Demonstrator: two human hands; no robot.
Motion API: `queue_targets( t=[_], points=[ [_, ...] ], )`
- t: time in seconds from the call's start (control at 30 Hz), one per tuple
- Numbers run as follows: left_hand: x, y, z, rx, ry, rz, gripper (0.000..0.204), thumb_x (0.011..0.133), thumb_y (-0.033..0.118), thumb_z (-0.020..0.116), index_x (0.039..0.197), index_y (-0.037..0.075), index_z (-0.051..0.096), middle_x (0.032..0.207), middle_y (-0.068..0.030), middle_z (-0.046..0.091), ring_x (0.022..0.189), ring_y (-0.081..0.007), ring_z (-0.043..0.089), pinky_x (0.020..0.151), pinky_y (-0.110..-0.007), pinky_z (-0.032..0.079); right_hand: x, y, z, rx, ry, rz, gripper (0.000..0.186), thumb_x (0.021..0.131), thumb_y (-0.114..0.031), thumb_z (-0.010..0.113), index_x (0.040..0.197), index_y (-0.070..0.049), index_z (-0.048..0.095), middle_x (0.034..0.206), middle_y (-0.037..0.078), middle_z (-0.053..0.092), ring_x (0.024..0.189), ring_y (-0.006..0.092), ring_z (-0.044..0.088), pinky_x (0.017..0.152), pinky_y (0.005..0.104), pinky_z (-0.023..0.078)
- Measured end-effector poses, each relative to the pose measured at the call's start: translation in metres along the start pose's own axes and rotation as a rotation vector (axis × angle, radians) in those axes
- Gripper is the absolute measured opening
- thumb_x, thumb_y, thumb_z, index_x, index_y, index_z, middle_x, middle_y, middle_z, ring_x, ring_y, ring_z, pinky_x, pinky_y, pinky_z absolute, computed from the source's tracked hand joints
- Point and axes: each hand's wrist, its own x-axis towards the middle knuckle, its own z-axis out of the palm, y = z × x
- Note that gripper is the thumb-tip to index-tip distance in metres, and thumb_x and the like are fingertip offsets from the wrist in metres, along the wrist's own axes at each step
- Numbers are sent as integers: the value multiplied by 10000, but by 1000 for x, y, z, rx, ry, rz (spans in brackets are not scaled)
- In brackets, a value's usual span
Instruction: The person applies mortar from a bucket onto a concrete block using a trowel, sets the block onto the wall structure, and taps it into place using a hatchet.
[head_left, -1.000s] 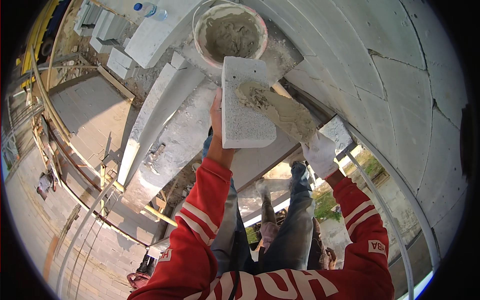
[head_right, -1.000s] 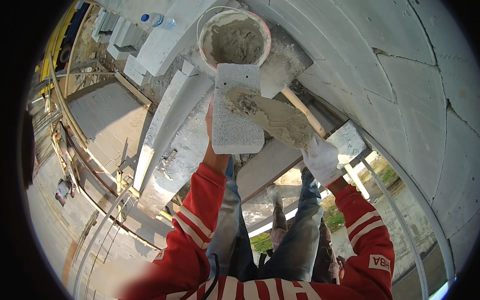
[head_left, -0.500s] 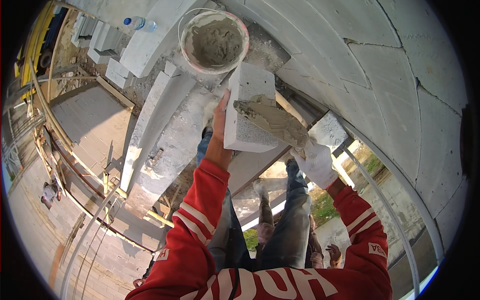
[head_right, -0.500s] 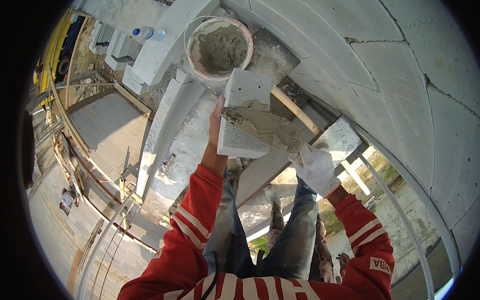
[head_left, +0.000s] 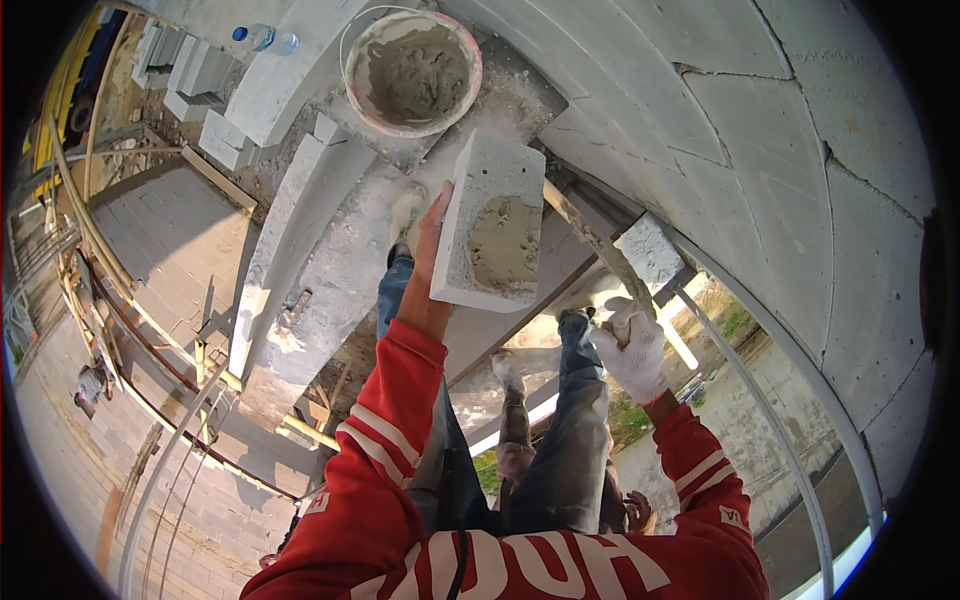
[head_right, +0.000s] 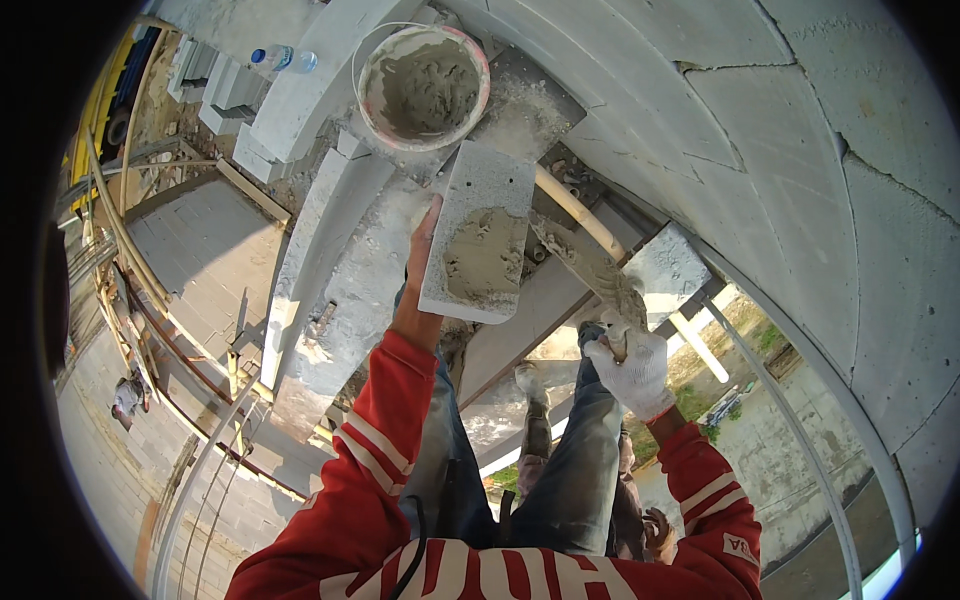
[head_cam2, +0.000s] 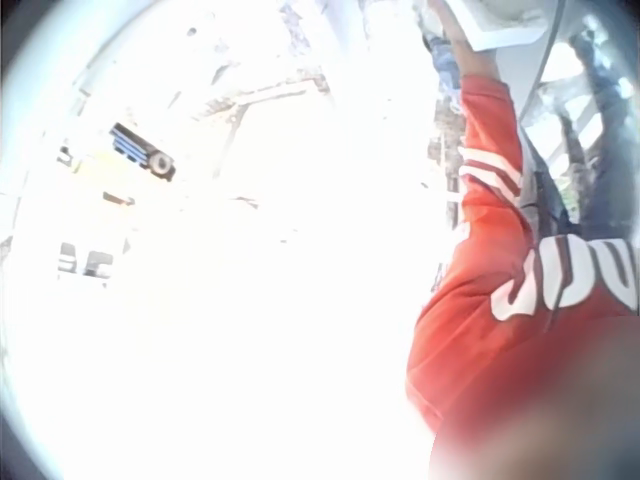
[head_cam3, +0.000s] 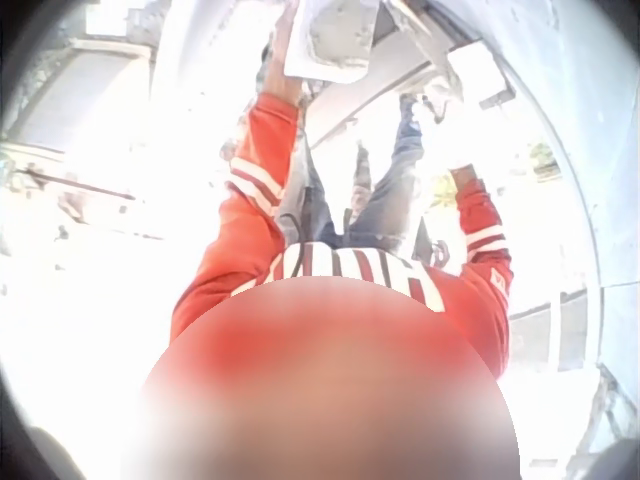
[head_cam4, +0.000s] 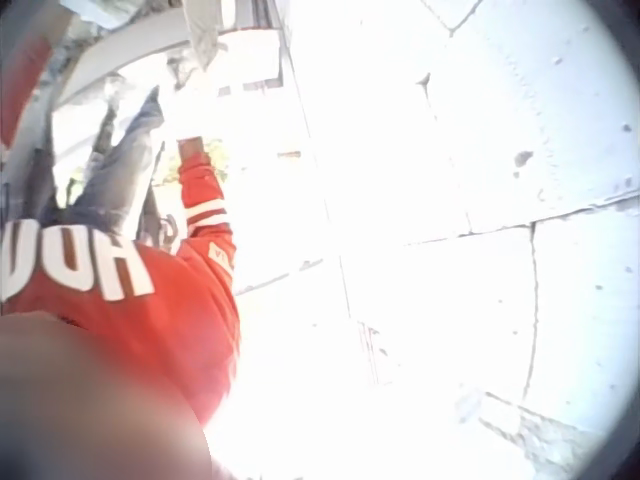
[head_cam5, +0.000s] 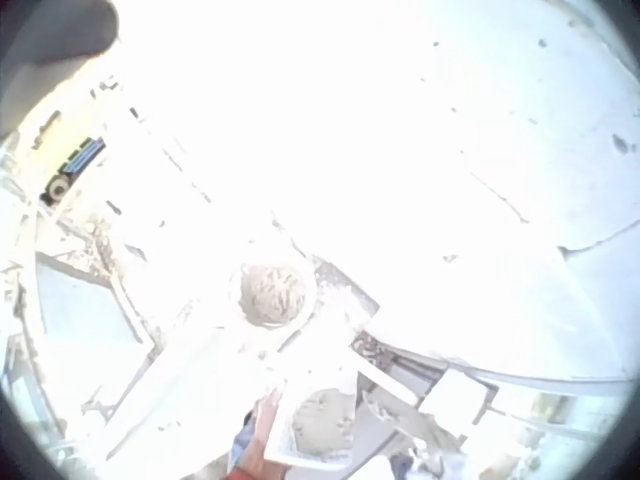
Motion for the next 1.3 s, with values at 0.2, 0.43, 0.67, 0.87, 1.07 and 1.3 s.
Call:
queue_targets(
  t=[0.2,0.43,0.67,0.87,1.07,1.3],
  points=[
    [-23,-21,21,-24,-37,-147,542,1061,462,537,1428,63,542,1281,-144,656,1094,-266,675,939,-413,567,63,8,33,-392,80,-263,300,854,-154,743,1114,-45,639,904,165,706,733,345,694,638,403,561],
    [-33,-15,-2,47,11,-194,496,1064,449,539,1349,47,595,1172,-121,710,981,-236,715,857,-400,596,-1,71,-1,-363,59,-94,258,833,-140,717,1063,-44,651,787,146,672,728,361,694,662,390,581],
    [-35,4,-21,39,-4,-98,486,1058,450,545,1324,48,610,1169,-126,715,989,-247,720,853,-398,598,5,-14,-76,125,-236,183,275,859,-147,798,999,-11,604,806,94,687,761,206,721,688,299,565],
    [-26,6,-17,66,17,-124,483,1048,446,567,1313,46,625,1131,-123,724,943,-237,728,825,-388,603,72,-72,-82,214,-609,86,378,953,-249,681,1176,51,625,911,130,706,826,136,646,750,307,548],
    [-30,11,-39,145,-49,-185,501,1041,449,577,1305,27,633,1097,-122,732,871,-216,740,764,-353,612,103,-49,-60,21,-712,140,428,952,-300,668,1182,59,629,903,131,698,806,168,617,787,339,522],
    [-40,28,-52,54,6,-143,541,1030,447,594,1346,8,611,1100,-131,723,885,-218,725,770,-337,594,71,-16,-81,146,-631,504,312,958,-265,582,1072,23,613,751,59,633,638,129,588,569,295,488]
  ],
)
